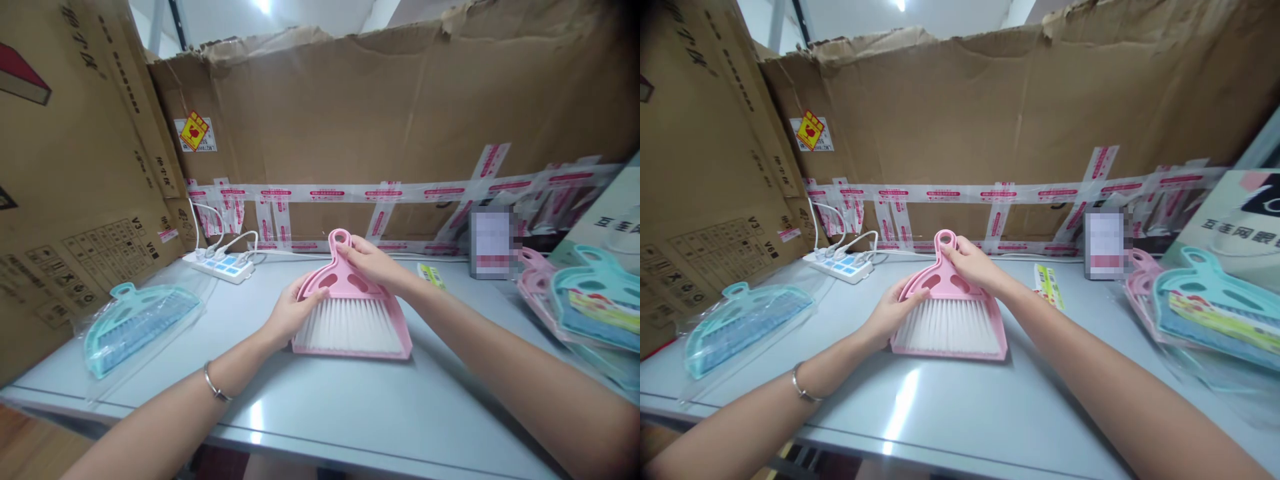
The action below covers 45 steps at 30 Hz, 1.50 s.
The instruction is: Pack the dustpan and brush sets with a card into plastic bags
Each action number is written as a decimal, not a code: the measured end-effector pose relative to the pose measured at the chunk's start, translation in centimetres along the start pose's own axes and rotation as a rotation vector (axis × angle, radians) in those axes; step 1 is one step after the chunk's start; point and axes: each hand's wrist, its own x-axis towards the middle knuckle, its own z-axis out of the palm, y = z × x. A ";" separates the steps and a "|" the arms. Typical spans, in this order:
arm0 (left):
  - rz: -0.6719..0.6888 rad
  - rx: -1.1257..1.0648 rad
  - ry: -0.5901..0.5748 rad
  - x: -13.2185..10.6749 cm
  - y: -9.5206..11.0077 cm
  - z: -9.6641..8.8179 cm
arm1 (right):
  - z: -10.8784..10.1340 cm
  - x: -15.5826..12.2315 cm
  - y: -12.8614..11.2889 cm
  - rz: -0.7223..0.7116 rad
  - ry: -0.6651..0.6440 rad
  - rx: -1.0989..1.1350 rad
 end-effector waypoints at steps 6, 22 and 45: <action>-0.052 -0.020 -0.017 0.2 -0.3 -0.1 | 0.9 0.0 0.3 0.077 0.040 0.001; -0.041 0.001 0.053 0.6 -0.3 -0.6 | -0.1 -0.4 0.5 0.102 -0.121 -0.018; -0.047 0.072 0.016 0.7 -0.9 -0.7 | 1.8 -0.2 2.6 0.005 0.030 -0.401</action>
